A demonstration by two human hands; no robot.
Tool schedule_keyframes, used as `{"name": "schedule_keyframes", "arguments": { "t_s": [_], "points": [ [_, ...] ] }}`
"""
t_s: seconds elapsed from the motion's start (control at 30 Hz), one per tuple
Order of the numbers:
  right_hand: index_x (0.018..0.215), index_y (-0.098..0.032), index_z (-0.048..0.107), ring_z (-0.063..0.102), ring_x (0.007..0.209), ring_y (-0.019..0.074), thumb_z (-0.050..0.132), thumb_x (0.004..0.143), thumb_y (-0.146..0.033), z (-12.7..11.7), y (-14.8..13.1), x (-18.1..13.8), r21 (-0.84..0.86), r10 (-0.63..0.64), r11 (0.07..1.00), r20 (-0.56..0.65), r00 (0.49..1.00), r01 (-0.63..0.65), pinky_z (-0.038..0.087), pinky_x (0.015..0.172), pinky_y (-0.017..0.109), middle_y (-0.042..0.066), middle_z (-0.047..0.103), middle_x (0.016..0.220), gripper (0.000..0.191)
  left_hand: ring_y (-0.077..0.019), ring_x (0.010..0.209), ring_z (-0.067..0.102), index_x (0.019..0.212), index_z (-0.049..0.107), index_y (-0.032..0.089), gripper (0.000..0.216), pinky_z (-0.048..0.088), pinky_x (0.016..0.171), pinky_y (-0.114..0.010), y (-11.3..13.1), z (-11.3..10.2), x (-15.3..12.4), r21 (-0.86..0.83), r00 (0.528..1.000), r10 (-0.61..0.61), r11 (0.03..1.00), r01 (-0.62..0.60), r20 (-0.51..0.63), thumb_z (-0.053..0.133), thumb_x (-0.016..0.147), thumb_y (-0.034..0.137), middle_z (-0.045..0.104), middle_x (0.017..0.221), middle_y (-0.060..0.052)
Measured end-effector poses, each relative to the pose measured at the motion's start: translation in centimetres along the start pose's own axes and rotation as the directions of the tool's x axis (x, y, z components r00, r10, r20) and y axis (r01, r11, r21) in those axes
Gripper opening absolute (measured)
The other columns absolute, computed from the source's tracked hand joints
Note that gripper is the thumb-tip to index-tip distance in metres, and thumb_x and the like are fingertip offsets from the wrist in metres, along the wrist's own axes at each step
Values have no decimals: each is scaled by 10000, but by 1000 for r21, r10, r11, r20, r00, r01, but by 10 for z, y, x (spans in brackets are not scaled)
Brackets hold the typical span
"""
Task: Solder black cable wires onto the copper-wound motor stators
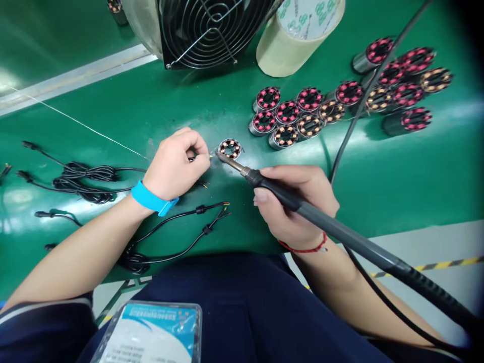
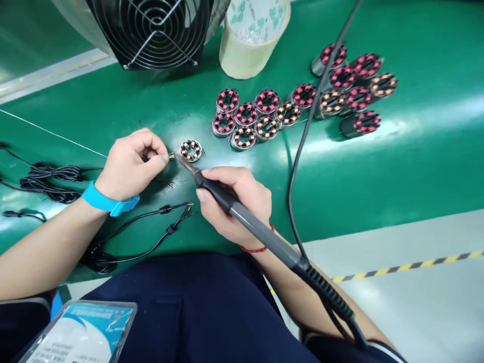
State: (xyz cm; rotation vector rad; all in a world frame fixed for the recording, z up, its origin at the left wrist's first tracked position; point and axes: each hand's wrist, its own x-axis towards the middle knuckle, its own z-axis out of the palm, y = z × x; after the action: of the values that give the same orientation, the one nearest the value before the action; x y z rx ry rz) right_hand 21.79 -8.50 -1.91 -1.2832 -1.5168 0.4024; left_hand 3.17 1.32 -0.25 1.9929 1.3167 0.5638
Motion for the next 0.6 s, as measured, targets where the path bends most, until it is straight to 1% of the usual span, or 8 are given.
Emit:
{"name": "schedule_keyframes", "arguments": {
  "t_s": [0.17, 0.4, 0.6],
  "points": [
    [1017, -255, 637, 664, 598, 116, 690, 814, -213, 1, -1, 0, -15, -10, 1000, 35, 999, 11, 552, 558, 242, -10, 729, 853, 214, -85, 587, 450, 621, 540, 165, 139, 503, 641, -282, 0, 1, 1, -15, 1000, -3, 1000, 3, 8, 543, 668, 34, 519, 657, 22],
    [1029, -273, 628, 688, 632, 127, 687, 814, -226, 1, -1, -1, -61, -29, 998, 25, 999, 30, 560, 579, 243, -16, 732, 861, 228, -102, 624, 474, 625, 521, 173, 140, 540, 718, -320, 1, 0, 1, -32, 1000, -22, 999, 22, 16, 541, 675, 44, 506, 660, 16],
    [998, -280, 634, 677, 607, 151, 645, 851, -314, 1, -2, -2, -119, 2, 993, 57, 998, 5, 579, 561, 285, 1, 725, 824, 151, -120, 660, 497, 641, 515, 183, 118, 547, 740, -342, 1, 0, 0, -37, 1000, -26, 999, 27, 12, 556, 707, 94, 513, 678, 1]
  ]
}}
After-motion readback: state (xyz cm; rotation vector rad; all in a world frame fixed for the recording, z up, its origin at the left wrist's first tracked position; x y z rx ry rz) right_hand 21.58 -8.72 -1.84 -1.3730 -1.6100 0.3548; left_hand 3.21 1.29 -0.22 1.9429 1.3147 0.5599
